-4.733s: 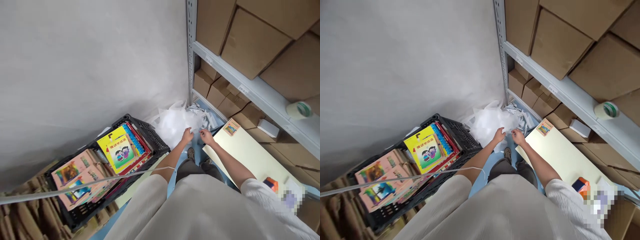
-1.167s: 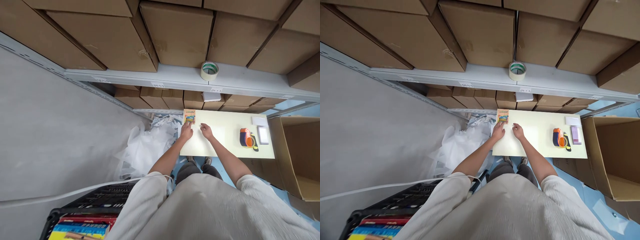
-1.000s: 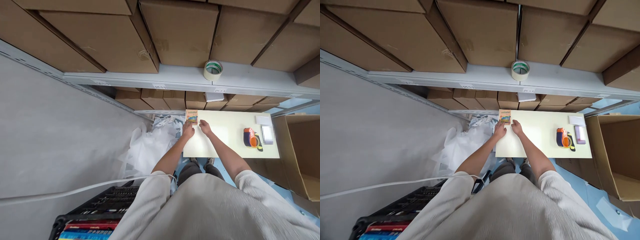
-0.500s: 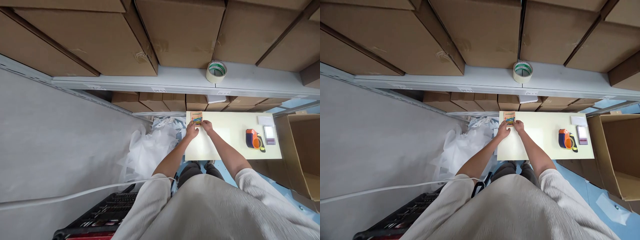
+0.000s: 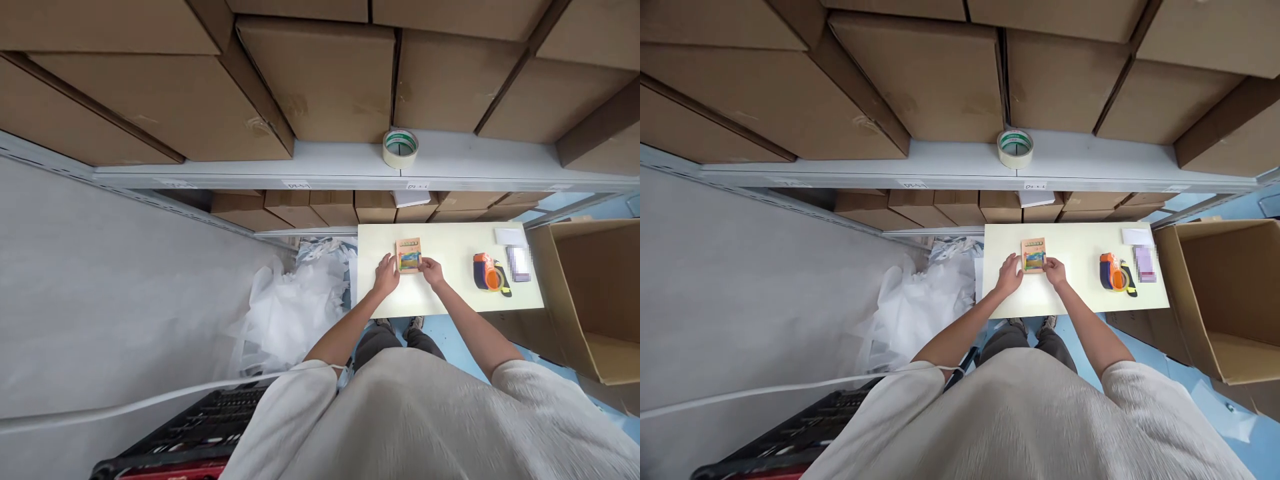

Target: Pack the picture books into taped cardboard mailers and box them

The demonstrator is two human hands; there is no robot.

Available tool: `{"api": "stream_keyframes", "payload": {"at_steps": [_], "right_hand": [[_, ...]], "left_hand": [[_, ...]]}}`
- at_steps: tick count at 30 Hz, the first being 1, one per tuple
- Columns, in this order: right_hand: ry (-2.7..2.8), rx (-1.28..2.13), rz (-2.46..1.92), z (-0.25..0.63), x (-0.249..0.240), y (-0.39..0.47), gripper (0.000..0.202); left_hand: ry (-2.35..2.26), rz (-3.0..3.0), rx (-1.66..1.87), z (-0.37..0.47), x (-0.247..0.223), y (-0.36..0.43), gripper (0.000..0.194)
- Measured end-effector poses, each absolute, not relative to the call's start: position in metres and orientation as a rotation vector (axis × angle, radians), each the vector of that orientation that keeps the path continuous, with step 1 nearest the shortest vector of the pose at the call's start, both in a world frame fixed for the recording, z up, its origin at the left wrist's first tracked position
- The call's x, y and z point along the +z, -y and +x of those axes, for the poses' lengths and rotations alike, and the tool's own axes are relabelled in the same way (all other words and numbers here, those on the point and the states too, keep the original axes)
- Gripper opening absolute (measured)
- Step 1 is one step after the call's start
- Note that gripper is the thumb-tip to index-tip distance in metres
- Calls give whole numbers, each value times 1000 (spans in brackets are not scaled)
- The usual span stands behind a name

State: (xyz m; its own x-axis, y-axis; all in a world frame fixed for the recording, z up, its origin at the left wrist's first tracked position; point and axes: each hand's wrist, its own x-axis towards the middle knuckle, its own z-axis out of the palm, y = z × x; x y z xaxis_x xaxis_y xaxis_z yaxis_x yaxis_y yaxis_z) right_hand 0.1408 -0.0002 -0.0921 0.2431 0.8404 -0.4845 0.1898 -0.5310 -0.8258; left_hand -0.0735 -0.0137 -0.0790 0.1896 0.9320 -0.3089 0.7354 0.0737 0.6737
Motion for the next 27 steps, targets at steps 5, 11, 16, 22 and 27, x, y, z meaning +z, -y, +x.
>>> {"api": "stream_keyframes", "payload": {"at_steps": [5,11,16,22,27], "right_hand": [[916,1405,-1924,172,-100,52,35],[1001,1419,-1964,173,-109,71,32],[1188,1261,-2142,185,-110,76,34],[1102,957,-2348,211,-107,73,49],[949,971,-2377,216,-115,66,42]], "left_hand": [[-1512,1816,197,-43,-77,53,64],[-1444,1911,-7,-15,-81,79,68],[-1439,1933,-113,-11,-83,84,77],[-1416,1924,-155,-10,-81,87,81],[-1417,1902,-181,-8,-82,88,83]]}}
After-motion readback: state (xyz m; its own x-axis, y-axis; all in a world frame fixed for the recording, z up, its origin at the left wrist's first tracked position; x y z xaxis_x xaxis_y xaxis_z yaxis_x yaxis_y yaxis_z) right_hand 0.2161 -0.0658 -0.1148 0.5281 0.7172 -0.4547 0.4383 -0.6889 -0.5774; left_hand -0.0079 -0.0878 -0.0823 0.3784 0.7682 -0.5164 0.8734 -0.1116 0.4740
